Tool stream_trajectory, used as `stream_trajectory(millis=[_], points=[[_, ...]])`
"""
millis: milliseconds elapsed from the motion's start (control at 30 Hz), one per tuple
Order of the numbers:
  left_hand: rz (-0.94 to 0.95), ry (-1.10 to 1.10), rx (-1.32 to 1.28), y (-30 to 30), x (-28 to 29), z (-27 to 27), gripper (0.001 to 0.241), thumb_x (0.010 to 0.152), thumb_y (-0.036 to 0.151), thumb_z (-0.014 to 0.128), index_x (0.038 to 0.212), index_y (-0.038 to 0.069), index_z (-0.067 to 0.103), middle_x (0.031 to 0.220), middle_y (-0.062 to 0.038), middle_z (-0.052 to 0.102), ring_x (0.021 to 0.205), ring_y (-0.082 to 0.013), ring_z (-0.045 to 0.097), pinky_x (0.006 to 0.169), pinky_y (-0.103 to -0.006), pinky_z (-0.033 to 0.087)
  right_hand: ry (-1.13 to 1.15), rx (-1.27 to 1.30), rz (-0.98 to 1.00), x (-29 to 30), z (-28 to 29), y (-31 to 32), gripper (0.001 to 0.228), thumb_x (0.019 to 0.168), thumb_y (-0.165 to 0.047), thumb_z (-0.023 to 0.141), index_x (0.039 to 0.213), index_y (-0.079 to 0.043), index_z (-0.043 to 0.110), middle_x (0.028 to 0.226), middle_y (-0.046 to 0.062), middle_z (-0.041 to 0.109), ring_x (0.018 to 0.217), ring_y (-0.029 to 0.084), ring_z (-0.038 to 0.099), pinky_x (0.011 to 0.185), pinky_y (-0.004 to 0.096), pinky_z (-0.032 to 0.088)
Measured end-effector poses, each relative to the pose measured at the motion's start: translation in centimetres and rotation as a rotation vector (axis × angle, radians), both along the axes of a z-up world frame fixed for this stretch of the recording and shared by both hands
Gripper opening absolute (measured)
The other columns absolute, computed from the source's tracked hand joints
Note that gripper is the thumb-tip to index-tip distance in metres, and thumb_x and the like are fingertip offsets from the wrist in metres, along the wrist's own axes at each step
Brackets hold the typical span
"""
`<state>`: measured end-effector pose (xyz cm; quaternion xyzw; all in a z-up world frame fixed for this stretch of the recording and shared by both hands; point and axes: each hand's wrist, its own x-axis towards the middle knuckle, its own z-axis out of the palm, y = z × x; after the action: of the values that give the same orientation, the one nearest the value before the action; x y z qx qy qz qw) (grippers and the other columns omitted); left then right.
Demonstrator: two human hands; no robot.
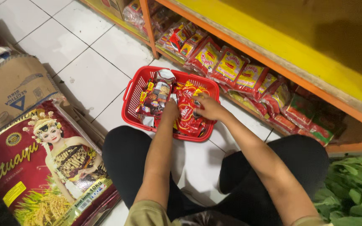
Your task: The person picks up condiment packets from a red basket and places them onto grocery store shelves by hand, arranging them into rows.
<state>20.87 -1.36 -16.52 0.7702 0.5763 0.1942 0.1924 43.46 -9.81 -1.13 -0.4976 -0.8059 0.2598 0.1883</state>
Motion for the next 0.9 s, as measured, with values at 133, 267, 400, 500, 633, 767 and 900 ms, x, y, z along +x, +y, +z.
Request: stream_trajectory(millis=[133, 267, 400, 500, 633, 767, 900], points=[[0.209, -0.149, -0.031, -3.8, -0.1, 2.0, 0.026, 0.081, 0.019, 0.082, 0.101, 0.004, 0.076, 0.109, -0.024, 0.070, 0.101, -0.0423, 0.068, 0.086, -0.0478, 0.054, 0.047, 0.020, -0.125, -0.3, -1.5, 0.6, 0.067, 0.090, -0.020, 0.071, 0.151, -0.009, 0.046, 0.141, 0.020, 0.055, 0.129, 0.039, 0.055, 0.109, 0.043, 0.045], [0.302, -0.392, -0.042, -4.2, 0.3, 5.3, 0.020, 0.086, 0.023, 0.079, 0.095, 0.005, 0.078, 0.094, -0.021, 0.074, 0.086, -0.0360, 0.070, 0.080, -0.0436, 0.053, 0.120, 0.080, -0.227, -1.6, -5.6, 2.1, 0.068, 0.086, -0.011, 0.071, 0.149, -0.006, 0.048, 0.141, 0.023, 0.056, 0.128, 0.041, 0.056, 0.107, 0.044, 0.047], [0.210, -0.702, 0.026, -2.2, 1.4, 8.7, 0.019, 0.094, 0.020, 0.071, 0.099, 0.003, 0.073, 0.086, -0.019, 0.073, 0.076, -0.0315, 0.070, 0.073, -0.0396, 0.053, 0.136, -0.013, -0.342, -2.6, -7.4, 5.5, 0.063, 0.087, -0.018, 0.080, 0.141, 0.000, 0.053, 0.124, 0.023, 0.067, 0.114, 0.036, 0.064, 0.097, 0.043, 0.051], [0.249, -0.701, 0.112, -0.1, 1.5, 11.2, 0.018, 0.095, 0.019, 0.071, 0.100, 0.002, 0.074, 0.087, -0.019, 0.073, 0.079, -0.0299, 0.070, 0.074, -0.0374, 0.053, 0.431, -0.452, -0.340, -1.7, -5.5, 8.2, 0.039, 0.092, -0.025, 0.077, 0.123, -0.002, 0.073, 0.103, 0.010, 0.079, 0.092, 0.017, 0.071, 0.084, 0.035, 0.057], [0.198, -0.742, 0.175, 1.9, 0.5, 14.7, 0.019, 0.093, 0.021, 0.074, 0.099, 0.003, 0.076, 0.090, -0.016, 0.077, 0.082, -0.0240, 0.073, 0.077, -0.0333, 0.054, 0.614, -0.393, -0.289, -2.0, -2.1, 9.3, 0.036, 0.094, -0.031, 0.073, 0.118, -0.004, 0.074, 0.102, 0.002, 0.077, 0.089, 0.007, 0.066, 0.082, 0.029, 0.054], [0.079, -0.794, 0.092, 2.2, -1.6, 19.6, 0.022, 0.094, 0.023, 0.074, 0.105, 0.004, 0.077, 0.097, -0.012, 0.079, 0.089, -0.0178, 0.074, 0.085, -0.0316, 0.056, 0.493, -0.210, -0.208, -1.9, 3.4, 10.1, 0.034, 0.097, -0.033, 0.070, 0.116, -0.006, 0.075, 0.102, 0.002, 0.079, 0.091, 0.008, 0.067, 0.084, 0.029, 0.054], [0.005, -0.938, 0.063, 1.4, -2.0, 24.3, 0.039, 0.091, 0.027, 0.076, 0.119, 0.001, 0.071, 0.104, -0.010, 0.078, 0.096, -0.0154, 0.071, 0.090, -0.0323, 0.055, 0.354, -0.111, -0.218, -1.0, 9.1, 10.0, 0.032, 0.099, -0.035, 0.068, 0.113, -0.008, 0.077, 0.096, 0.004, 0.079, 0.087, 0.010, 0.068, 0.083, 0.030, 0.054]])
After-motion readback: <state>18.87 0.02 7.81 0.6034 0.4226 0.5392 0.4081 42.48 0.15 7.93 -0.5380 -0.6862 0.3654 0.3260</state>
